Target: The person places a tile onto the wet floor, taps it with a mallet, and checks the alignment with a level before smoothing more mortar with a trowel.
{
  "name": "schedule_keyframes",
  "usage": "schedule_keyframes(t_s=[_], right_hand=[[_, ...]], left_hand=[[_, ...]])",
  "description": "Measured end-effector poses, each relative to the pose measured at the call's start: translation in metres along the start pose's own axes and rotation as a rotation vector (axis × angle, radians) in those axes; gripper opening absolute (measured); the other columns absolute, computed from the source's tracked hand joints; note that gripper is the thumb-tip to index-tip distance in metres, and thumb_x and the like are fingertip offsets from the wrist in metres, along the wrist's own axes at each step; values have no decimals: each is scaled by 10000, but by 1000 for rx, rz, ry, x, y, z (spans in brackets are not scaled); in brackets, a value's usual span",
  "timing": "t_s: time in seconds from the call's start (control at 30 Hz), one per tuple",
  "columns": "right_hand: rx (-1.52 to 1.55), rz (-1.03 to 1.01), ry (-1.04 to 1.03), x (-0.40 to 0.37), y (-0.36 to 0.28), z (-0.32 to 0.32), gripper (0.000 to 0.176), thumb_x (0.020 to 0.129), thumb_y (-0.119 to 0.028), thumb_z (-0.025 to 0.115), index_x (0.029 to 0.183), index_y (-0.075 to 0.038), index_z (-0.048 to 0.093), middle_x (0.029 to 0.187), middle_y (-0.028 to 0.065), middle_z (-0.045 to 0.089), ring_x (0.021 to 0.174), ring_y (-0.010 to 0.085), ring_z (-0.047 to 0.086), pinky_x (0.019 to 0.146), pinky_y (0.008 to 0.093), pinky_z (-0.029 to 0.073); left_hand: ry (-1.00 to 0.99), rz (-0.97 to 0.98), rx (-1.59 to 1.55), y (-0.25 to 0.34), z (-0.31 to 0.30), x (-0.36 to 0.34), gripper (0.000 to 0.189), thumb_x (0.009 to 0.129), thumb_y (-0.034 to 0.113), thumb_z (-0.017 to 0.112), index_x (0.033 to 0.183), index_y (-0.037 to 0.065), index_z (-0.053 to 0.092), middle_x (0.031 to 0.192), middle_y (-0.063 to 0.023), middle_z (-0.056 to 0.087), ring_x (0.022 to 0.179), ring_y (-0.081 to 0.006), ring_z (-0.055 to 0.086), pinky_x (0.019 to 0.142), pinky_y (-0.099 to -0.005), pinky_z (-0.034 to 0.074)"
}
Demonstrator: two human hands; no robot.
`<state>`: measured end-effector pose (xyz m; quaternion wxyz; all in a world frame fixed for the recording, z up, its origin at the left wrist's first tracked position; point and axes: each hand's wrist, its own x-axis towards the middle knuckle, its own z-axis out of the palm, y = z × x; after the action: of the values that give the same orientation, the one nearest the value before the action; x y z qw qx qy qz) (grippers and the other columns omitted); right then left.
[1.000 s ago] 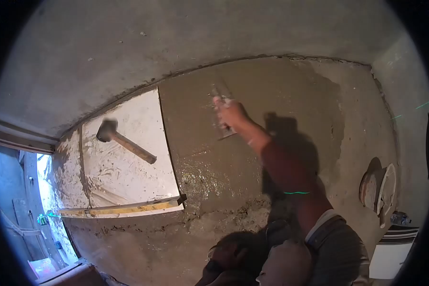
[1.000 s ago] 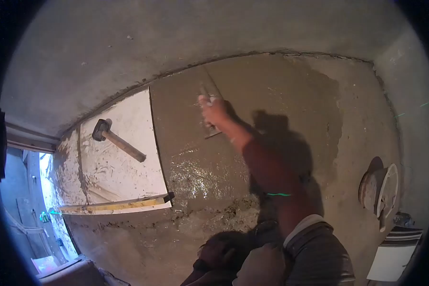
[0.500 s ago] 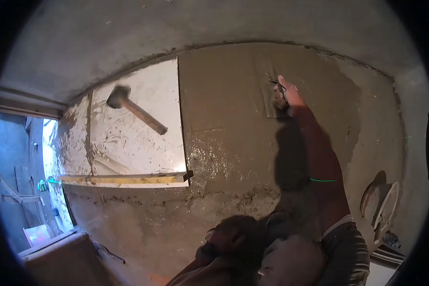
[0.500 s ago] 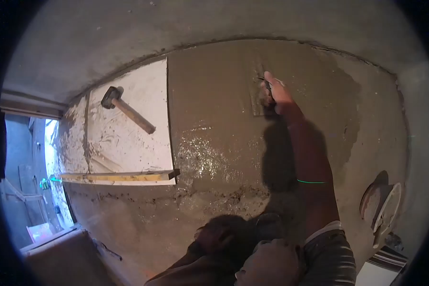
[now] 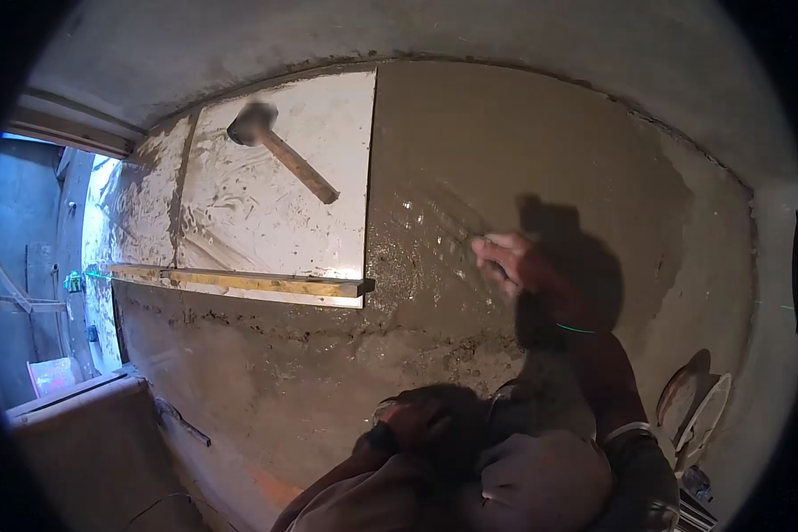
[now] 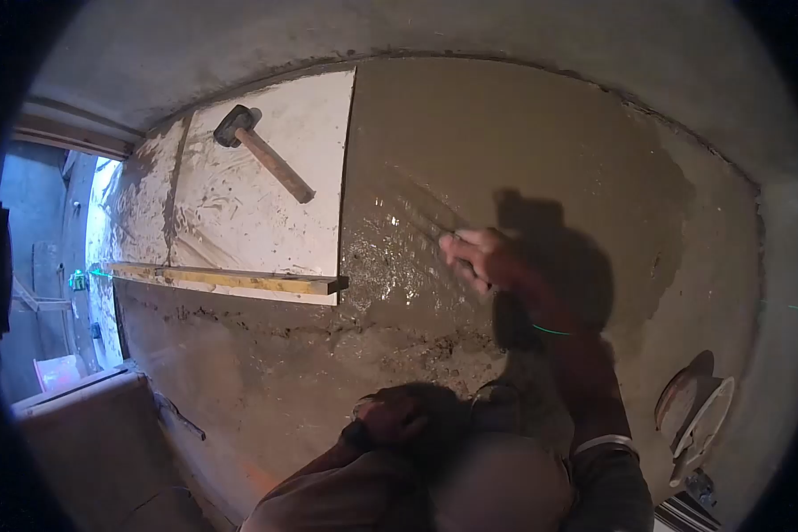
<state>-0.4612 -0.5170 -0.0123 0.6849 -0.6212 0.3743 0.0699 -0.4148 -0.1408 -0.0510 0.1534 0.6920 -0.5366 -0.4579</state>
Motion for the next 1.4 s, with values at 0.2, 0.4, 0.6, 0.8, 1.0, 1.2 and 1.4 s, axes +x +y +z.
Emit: schedule_keyframes(t_s=[0.2,0.4,0.6,0.8,1.0,1.2,1.4], right_hand=[[-94,39,-261,-58,52,27,422,979,-469,603,852,-67,610,618,-5,536,523,72,489,495,282,408],[-275,-137,-237,-71,58,5,451,976,-481,605,814,-61,585,642,-15,512,587,70,491,530,300,421],[-1,-70,330,-63,28,-26,418,998,-476,571,867,-79,559,641,-35,490,546,60,469,506,269,415],[182,-219,100,-41,32,-33,410,1007,-469,565,920,-69,582,624,-34,467,450,64,435,434,257,368],[9,-56,-145,-35,48,11,418,990,-488,588,947,-72,601,638,-18,512,486,61,481,437,258,382],[-2,-51,-373,-63,70,26,254,992,-309,617,1036,-60,637,693,-18,580,577,65,542,497,252,432],[46,-79,138,-77,100,-2,287,1009,-336,580,927,-62,610,664,-26,545,574,52,507,508,255,421]], left_hand=[[100,9,57,3,-1,-2,456,895,496,645,1172,134,634,974,-139,691,851,-379,683,706,-462,556],[189,-7,78,13,-5,-4,475,858,526,691,1068,100,678,937,-153,695,801,-362,693,676,-458,559],[161,53,116,16,-15,-8,502,911,508,619,1207,102,634,1150,-142,684,948,-366,688,758,-467,573],[140,-2,107,32,-26,-8,501,922,503,604,1228,107,630,1177,-130,683,993,-346,681,798,-457,570],[269,134,113,9,-6,-4,477,891,465,669,1249,152,640,1098,-128,705,904,-332,702,743,-443,580],[337,124,157,3,4,-6,501,871,494,685,1237,154,647,1105,-129,705,880,-332,706,711,-438,580],[110,3,90,23,-20,-6,529,924,515,596,1252,101,621,1223,-142,661,1027,-351,671,832,-452,564]])
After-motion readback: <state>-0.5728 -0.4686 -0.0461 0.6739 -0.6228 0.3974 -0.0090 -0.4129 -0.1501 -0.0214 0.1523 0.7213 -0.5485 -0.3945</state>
